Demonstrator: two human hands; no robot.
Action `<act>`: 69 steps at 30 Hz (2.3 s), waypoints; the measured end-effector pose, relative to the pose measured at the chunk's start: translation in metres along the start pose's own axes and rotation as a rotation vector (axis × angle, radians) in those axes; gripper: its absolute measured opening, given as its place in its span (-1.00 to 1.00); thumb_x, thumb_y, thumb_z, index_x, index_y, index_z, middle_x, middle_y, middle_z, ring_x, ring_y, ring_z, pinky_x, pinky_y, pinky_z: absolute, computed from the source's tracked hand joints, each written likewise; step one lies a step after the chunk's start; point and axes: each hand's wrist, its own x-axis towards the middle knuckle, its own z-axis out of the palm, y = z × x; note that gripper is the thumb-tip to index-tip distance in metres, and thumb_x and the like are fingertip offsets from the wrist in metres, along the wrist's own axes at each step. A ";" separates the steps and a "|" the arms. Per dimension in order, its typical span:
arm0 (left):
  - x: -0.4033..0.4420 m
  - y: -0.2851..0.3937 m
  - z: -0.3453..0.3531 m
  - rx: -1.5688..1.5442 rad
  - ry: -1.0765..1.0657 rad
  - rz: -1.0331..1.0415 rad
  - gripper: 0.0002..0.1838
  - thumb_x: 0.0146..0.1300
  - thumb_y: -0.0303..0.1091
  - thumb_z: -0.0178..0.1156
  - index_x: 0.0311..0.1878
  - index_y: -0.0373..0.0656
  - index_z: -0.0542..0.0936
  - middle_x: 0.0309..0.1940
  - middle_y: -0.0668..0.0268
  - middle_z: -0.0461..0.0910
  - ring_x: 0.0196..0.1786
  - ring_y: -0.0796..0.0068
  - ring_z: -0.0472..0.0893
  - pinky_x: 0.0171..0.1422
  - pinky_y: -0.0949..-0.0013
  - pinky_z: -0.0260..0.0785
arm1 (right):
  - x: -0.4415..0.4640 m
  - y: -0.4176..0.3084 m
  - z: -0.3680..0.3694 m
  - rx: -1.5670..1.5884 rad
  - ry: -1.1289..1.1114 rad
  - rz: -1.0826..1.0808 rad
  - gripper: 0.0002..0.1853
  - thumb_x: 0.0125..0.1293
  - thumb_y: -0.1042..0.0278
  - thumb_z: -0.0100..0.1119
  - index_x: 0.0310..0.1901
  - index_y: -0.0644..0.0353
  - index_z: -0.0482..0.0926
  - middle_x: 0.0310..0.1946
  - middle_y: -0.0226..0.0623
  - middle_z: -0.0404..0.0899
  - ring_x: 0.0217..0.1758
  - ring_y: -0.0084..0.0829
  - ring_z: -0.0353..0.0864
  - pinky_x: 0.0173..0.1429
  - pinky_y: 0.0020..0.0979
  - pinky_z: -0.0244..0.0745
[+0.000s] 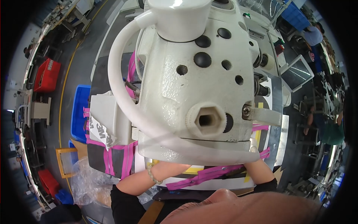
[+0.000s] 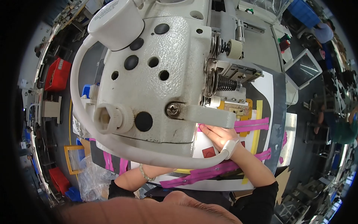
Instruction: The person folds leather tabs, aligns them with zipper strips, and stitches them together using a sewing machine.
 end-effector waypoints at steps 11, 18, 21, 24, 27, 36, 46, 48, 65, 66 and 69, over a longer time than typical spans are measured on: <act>-0.003 -0.003 0.012 0.049 0.009 -0.009 -0.68 0.31 -0.36 0.05 0.08 -0.18 0.59 -0.02 0.13 0.62 0.06 0.15 0.60 0.19 0.17 0.41 | 0.003 -0.002 -0.001 0.019 -0.004 0.016 -0.65 0.03 0.58 0.23 -0.08 0.26 0.70 -0.11 -0.19 0.68 -0.03 -0.19 0.67 0.01 -0.28 0.61; -0.001 -0.006 0.015 -0.010 -0.078 -0.036 -0.68 0.31 -0.37 0.05 0.09 -0.18 0.59 0.00 0.14 0.61 0.07 0.15 0.59 0.21 0.17 0.41 | 0.002 -0.002 -0.002 -0.003 -0.020 0.005 -0.64 0.02 0.57 0.22 -0.07 0.26 0.69 -0.11 -0.19 0.68 -0.03 -0.20 0.67 0.01 -0.29 0.61; -0.002 -0.004 0.012 0.007 0.052 0.015 -0.64 0.32 -0.39 0.03 0.15 -0.18 0.56 0.05 0.14 0.60 0.11 0.15 0.59 0.25 0.17 0.40 | 0.006 -0.003 -0.004 -0.012 -0.003 -0.017 -0.64 0.01 0.57 0.22 -0.09 0.26 0.70 -0.12 -0.18 0.68 -0.05 -0.20 0.67 -0.01 -0.29 0.61; -0.003 -0.004 0.011 0.166 0.091 0.094 -0.61 0.32 -0.40 0.01 0.20 -0.18 0.54 0.10 0.14 0.58 0.14 0.14 0.58 0.29 0.16 0.39 | 0.005 -0.003 -0.003 -0.010 0.014 -0.010 -0.66 0.00 0.57 0.23 -0.11 0.27 0.70 -0.14 -0.17 0.68 -0.07 -0.19 0.67 -0.02 -0.29 0.61; 0.004 -0.003 0.005 0.131 -0.051 0.048 -0.61 0.31 -0.42 0.02 0.20 -0.18 0.54 0.10 0.13 0.58 0.15 0.13 0.58 0.29 0.16 0.39 | 0.002 -0.003 0.000 -0.008 0.011 0.006 -0.67 -0.01 0.56 0.24 -0.12 0.27 0.71 -0.15 -0.17 0.69 -0.08 -0.18 0.67 -0.03 -0.28 0.60; -0.001 -0.005 0.017 0.059 -0.063 -0.006 -0.59 0.27 -0.35 0.11 0.19 -0.16 0.54 0.08 0.15 0.58 0.14 0.19 0.57 0.24 0.16 0.39 | 0.004 -0.004 -0.001 0.011 -0.010 0.034 -0.77 0.05 0.57 0.30 -0.20 0.30 0.71 -0.17 -0.15 0.68 -0.12 -0.16 0.67 -0.06 -0.26 0.58; -0.023 -0.017 0.059 0.088 0.020 -0.073 -0.53 0.26 -0.18 0.17 0.22 -0.09 0.50 0.08 0.24 0.56 0.11 0.28 0.53 0.14 0.19 0.34 | 0.007 -0.003 -0.001 0.067 0.013 0.015 -0.79 0.07 0.59 0.28 -0.20 0.34 0.69 -0.19 -0.08 0.67 -0.12 -0.12 0.67 -0.05 -0.22 0.58; -0.024 -0.016 0.058 0.135 0.062 -0.045 -0.51 0.26 -0.17 0.15 0.25 -0.08 0.48 0.04 0.26 0.57 0.09 0.27 0.54 0.10 0.18 0.35 | 0.006 -0.004 0.002 0.096 0.054 0.035 -0.78 0.07 0.60 0.27 -0.19 0.34 0.69 -0.19 -0.08 0.67 -0.12 -0.12 0.68 -0.06 -0.22 0.59; 0.015 0.006 0.006 0.183 0.012 0.032 -0.46 0.13 -0.15 0.31 0.15 -0.24 0.54 0.01 0.18 0.57 0.10 0.29 0.56 0.24 0.21 0.40 | -0.006 0.002 0.003 -0.088 -0.070 -0.075 -0.72 -0.16 0.47 0.20 -0.31 0.31 0.63 -0.14 -0.13 0.62 0.02 -0.14 0.60 0.05 -0.19 0.46; 0.018 0.007 0.001 0.229 0.108 0.084 -0.43 0.11 -0.12 0.32 0.14 -0.25 0.54 0.01 0.19 0.55 0.10 0.30 0.55 0.25 0.20 0.39 | -0.008 0.004 0.004 -0.099 -0.075 -0.094 -0.70 -0.17 0.46 0.20 -0.29 0.31 0.63 -0.15 -0.13 0.62 0.02 -0.13 0.60 0.06 -0.17 0.46; 0.020 0.006 0.001 0.305 0.087 0.112 -0.39 0.10 -0.09 0.33 0.15 -0.29 0.52 0.11 0.13 0.51 0.20 0.23 0.49 0.31 0.16 0.34 | -0.004 0.004 0.004 -0.078 0.001 -0.125 -0.67 -0.11 0.47 0.25 -0.19 0.20 0.64 -0.18 -0.19 0.62 -0.06 -0.14 0.62 0.07 -0.20 0.47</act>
